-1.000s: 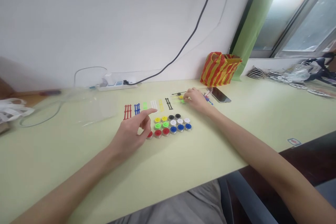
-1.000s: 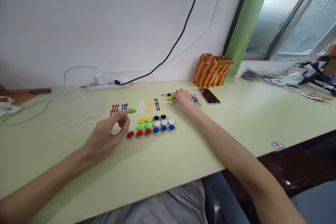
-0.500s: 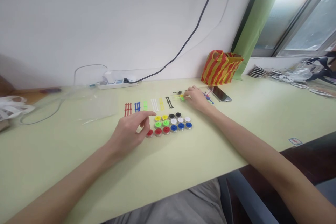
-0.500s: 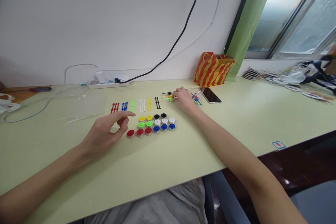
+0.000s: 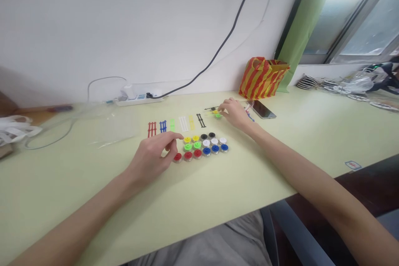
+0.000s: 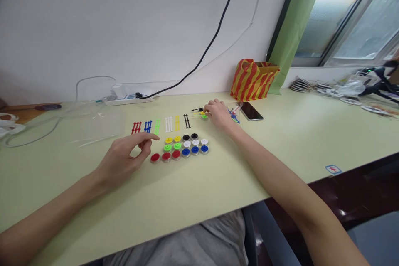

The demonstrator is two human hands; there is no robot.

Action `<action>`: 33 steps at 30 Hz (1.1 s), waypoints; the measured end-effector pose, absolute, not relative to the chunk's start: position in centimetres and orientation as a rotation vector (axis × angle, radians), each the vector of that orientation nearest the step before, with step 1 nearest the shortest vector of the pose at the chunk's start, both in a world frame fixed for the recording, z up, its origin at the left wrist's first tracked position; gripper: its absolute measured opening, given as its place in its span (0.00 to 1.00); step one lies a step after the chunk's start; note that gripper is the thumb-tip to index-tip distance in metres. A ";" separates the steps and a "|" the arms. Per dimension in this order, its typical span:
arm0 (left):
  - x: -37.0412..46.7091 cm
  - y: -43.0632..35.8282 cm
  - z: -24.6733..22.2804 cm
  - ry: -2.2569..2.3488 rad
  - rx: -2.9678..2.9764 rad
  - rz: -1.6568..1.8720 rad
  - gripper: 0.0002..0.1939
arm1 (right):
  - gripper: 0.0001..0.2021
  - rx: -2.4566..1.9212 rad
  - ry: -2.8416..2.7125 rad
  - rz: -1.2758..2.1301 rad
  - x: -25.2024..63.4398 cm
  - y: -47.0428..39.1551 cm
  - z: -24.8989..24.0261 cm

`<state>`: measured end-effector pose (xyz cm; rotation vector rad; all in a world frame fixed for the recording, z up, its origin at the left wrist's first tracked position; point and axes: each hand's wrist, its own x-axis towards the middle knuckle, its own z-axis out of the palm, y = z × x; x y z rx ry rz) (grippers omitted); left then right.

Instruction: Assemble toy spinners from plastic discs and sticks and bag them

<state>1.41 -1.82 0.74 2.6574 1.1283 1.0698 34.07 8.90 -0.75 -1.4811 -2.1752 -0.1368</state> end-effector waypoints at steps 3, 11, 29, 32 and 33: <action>1.4 -1.8 0.7 1.131 2.666 1.069 0.11 | 0.06 -1.357 -2.367 0.305 34.1 6.9 1.8; 1.2 -1.6 0.4 1.168 2.644 1.047 0.12 | 0.05 -1.218 -2.599 0.870 33.1 3.7 4.6; 1.0 -1.4 0.5 1.182 2.642 1.035 0.12 | 0.04 -1.724 -2.507 0.573 33.9 3.8 4.4; 1.2 -1.4 0.6 1.159 2.607 1.054 0.11 | 0.06 -1.723 -2.503 0.488 33.8 3.8 4.3; 1.3 -1.5 0.6 1.159 2.580 1.067 0.11 | 0.06 -1.714 -2.500 0.460 33.7 3.8 4.4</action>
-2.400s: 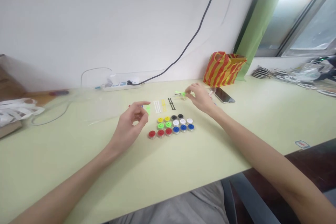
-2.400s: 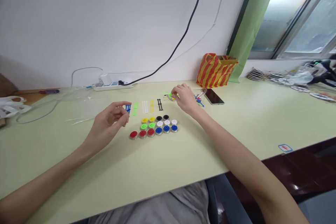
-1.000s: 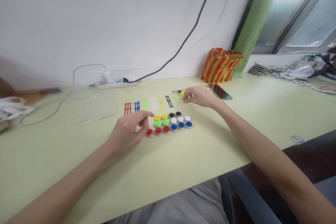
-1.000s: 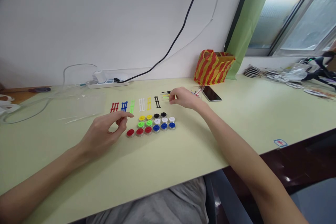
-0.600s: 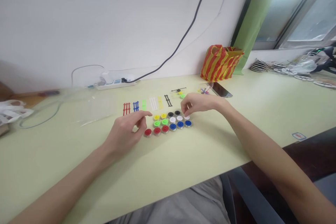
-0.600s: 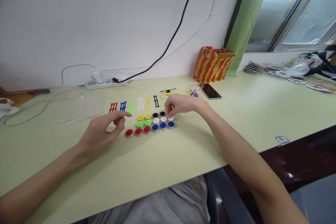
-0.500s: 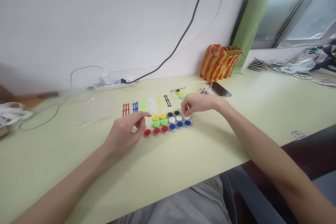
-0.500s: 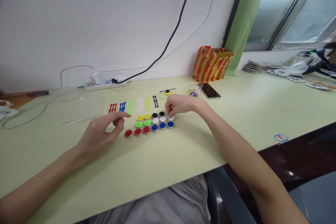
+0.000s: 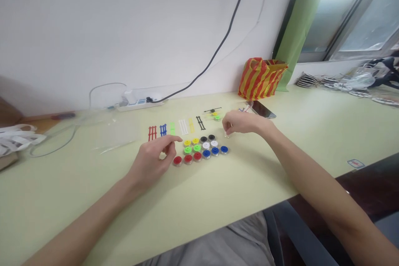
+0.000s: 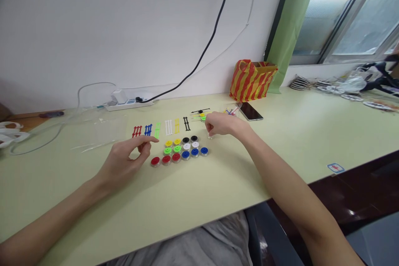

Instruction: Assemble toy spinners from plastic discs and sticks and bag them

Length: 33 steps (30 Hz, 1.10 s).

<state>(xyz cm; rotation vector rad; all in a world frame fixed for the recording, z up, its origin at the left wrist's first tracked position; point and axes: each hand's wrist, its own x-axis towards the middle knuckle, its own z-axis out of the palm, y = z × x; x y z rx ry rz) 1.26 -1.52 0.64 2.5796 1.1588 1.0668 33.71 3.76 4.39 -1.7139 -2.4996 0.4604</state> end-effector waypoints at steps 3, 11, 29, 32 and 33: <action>1.6 -1.8 0.9 1.161 2.490 1.120 0.10 | 0.05 -1.580 -2.459 0.367 32.9 3.0 5.2; 2.0 -2.1 1.4 0.958 2.024 1.010 0.23 | 0.08 -0.774 -2.246 -0.070 25.6 0.2 2.4; 1.0 0.1 0.7 1.090 1.844 1.385 0.13 | 0.07 -0.744 -2.022 0.121 22.9 1.3 -0.8; -0.2 1.5 0.9 1.151 1.656 1.616 0.15 | 0.08 -0.930 -2.303 -0.051 22.7 4.6 -0.2; -0.6 1.9 0.9 1.158 1.602 1.674 0.16 | 0.08 -0.994 -2.426 -0.086 22.5 6.0 0.0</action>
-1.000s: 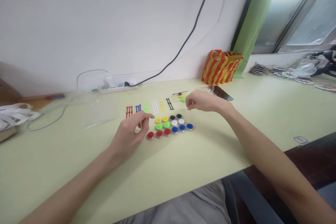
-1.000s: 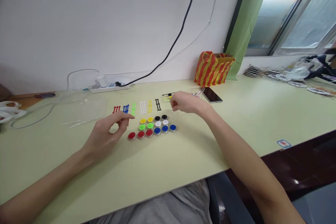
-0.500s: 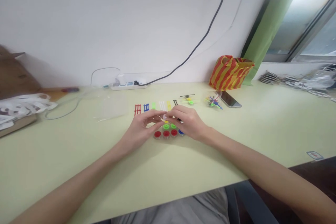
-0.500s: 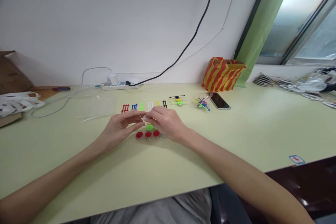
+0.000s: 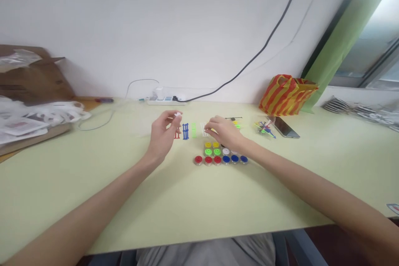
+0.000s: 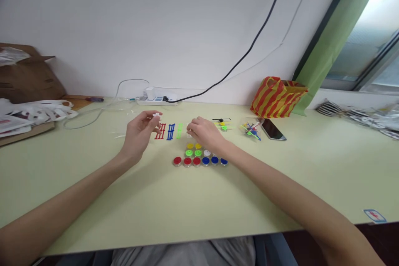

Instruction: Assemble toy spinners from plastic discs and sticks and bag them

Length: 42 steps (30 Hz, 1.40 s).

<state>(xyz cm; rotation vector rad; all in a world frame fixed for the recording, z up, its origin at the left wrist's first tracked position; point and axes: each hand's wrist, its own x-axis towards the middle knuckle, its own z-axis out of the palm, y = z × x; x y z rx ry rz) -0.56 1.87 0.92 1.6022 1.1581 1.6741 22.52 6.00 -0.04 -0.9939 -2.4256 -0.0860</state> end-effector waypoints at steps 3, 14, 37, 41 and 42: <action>-1.4 2.7 0.7 1.171 1.494 1.737 0.16 | 0.07 -1.087 -2.588 -0.058 21.8 9.8 0.2; 0.0 1.6 0.0 1.148 1.553 1.577 0.17 | 0.04 -1.206 -2.555 0.009 22.2 13.4 -1.1; -0.1 1.8 0.1 1.183 1.547 1.569 0.20 | 0.06 -1.101 -2.576 0.099 22.2 14.0 -0.4; -0.1 1.6 0.4 1.183 1.532 1.571 0.19 | 0.05 -1.073 -2.486 0.130 23.3 13.1 1.6; 0.0 1.5 0.5 1.175 1.531 1.560 0.19 | 0.05 -1.064 -2.435 0.153 23.8 12.6 2.2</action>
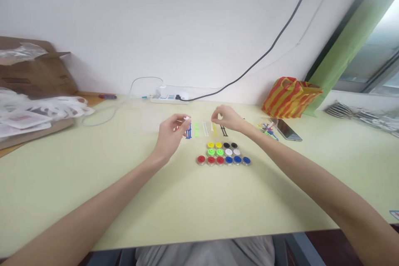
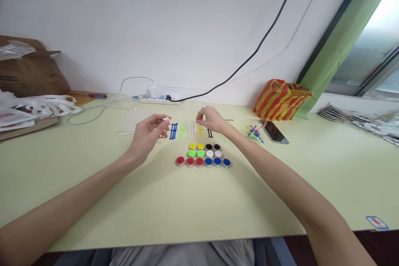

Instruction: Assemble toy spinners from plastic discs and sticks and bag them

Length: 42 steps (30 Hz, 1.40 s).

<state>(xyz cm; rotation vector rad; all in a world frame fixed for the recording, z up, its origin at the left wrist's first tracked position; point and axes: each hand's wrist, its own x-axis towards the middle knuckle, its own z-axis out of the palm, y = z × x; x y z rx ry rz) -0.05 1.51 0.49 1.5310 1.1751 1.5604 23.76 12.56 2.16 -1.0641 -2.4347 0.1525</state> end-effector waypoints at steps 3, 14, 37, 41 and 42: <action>0.1 1.2 0.7 1.134 1.539 1.510 0.20 | 0.05 -1.008 -2.186 0.327 25.1 10.2 3.3; 1.0 0.5 0.5 1.086 1.633 1.387 0.18 | 0.12 -0.983 -1.545 0.884 30.0 4.8 0.5; 0.9 0.7 0.3 1.207 1.712 1.291 0.19 | 0.16 -0.878 -1.246 1.174 31.3 6.0 -0.2; 1.2 0.5 0.1 1.136 1.720 1.246 0.19 | 0.18 -0.896 -1.437 1.091 29.0 4.4 0.1; 1.2 0.4 0.1 1.105 1.735 1.229 0.20 | 0.18 -0.886 -1.462 1.070 28.5 4.1 0.2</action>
